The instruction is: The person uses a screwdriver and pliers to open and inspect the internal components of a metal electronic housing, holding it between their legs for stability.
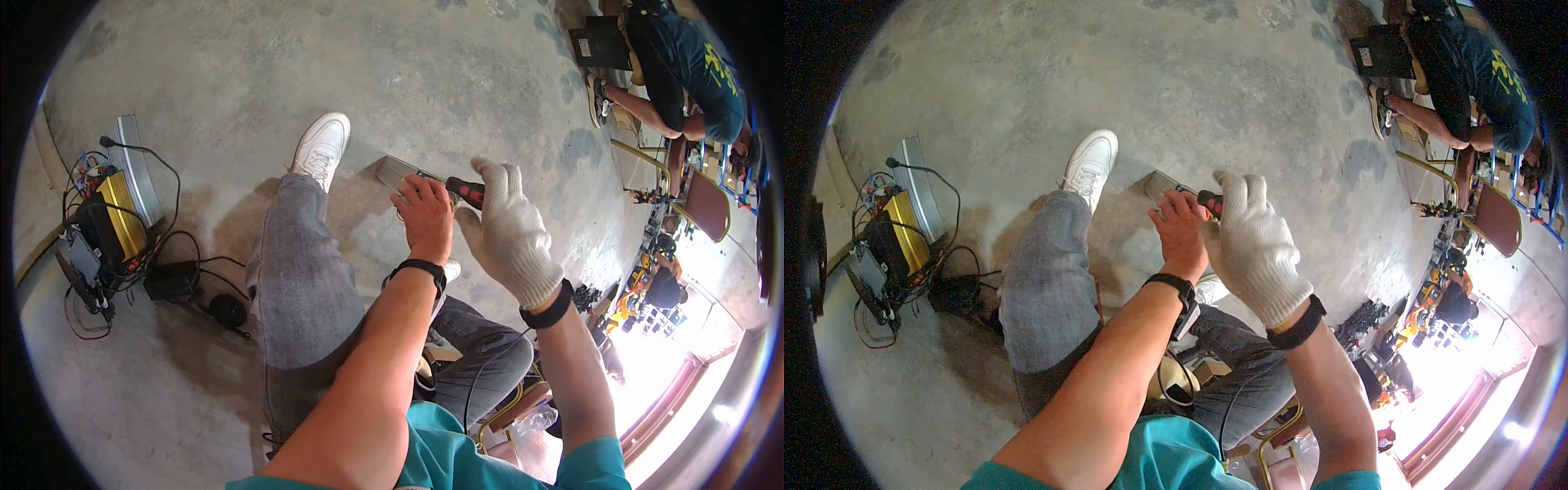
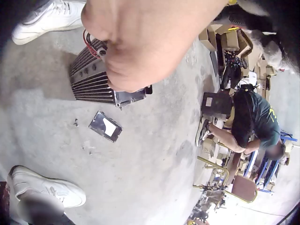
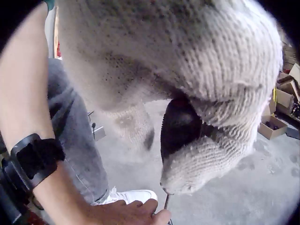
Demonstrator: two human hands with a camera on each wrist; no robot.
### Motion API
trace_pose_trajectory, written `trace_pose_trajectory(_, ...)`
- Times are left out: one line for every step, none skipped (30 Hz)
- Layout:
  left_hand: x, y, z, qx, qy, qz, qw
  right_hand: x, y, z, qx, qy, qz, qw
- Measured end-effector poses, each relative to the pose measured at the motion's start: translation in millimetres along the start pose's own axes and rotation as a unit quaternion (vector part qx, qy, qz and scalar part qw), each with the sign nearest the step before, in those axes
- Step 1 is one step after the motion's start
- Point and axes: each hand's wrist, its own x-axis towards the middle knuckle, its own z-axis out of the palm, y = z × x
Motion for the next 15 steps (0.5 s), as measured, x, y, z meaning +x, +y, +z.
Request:
trace_pose_trajectory(1.9, 2.0, 2.5, -0.001, 0.0, -0.007, 1.0, 0.3, 7.0, 5.1, 0.003, 0.014, -0.055, 0.998)
trace_pose_trajectory(2.6, 3.2, 5.3, -0.003, 0.001, -0.014, 1.0, 0.6, 10.5, 8.1, 0.006, 0.029, -0.11, 0.994)
trace_pose_trajectory(2.7, 2.8, 5.2, -0.003, 0.001, -0.014, 1.0, 1.7, 7.0, 7.9, 0.006, 0.029, -0.11, 0.994)
trace_pose_trajectory(2.9, 2.6, 5.1, 0.007, 0.0, -0.013, 1.0, 3.5, 0.9, 7.1, 0.014, 0.008, -0.024, 1.0)
trace_pose_trajectory(2.7, 2.5, 4.9, 0.017, -0.001, -0.012, 1.0, 4.3, -2.5, 6.2, 0.022, -0.014, 0.062, 0.998)
trace_pose_trajectory(1.5, 1.2, 1.4, 0.017, -0.001, -0.011, 1.0, 3.3, -3.0, 5.3, 0.022, -0.014, 0.063, 0.998)
trace_pose_trajectory(0.3, -0.6, -2.1, 0.014, -0.006, -0.005, 1.0, 2.3, -2.9, 4.4, 0.022, -0.002, 0.051, 0.998)
trace_pose_trajectory(0.1, -1.8, -5.6, 0.01, -0.012, 0.002, 1.0, 1.6, -2.2, 3.7, 0.022, 0.01, 0.039, 0.999)
trace_pose_trajectory(0.6, -0.9, -3.3, 0.01, -0.012, 0.001, 1.0, 0.5, 1.6, 5.2, 0.022, 0.01, 0.038, 0.999)
trace_pose_trajectory(2.3, 0.0, -0.8, 0.006, -0.008, -0.003, 1.0, -0.1, 7.7, 8.8, 0.02, 0.028, -0.032, 0.999)
trace_pose_trajectory(2.6, 0.9, 1.8, 0.003, -0.004, -0.006, 1.0, -0.7, 11.1, 11.2, 0.018, 0.045, -0.102, 0.994)
trace_pose_trajectory(2.1, 0.9, 1.4, 0.002, -0.004, -0.006, 1.0, -0.2, 9.3, 12.5, 0.017, 0.044, -0.101, 0.994)
trace_pose_trajectory(2.0, 0.7, 1.1, 0.006, -0.006, -0.005, 1.0, 1.5, 5.9, 14.5, 0.023, 0.031, -0.034, 0.999)
trace_pose_trajectory(2.1, 0.6, 0.8, 0.01, -0.008, -0.004, 1.0, 3.1, 3.6, 15.9, 0.03, 0.017, 0.033, 0.999)
trace_pose_trajectory(1.4, 0.6, 0.8, 0.01, -0.008, -0.004, 1.0, 3.8, 1.1, 13.3, 0.03, 0.017, 0.034, 0.999)
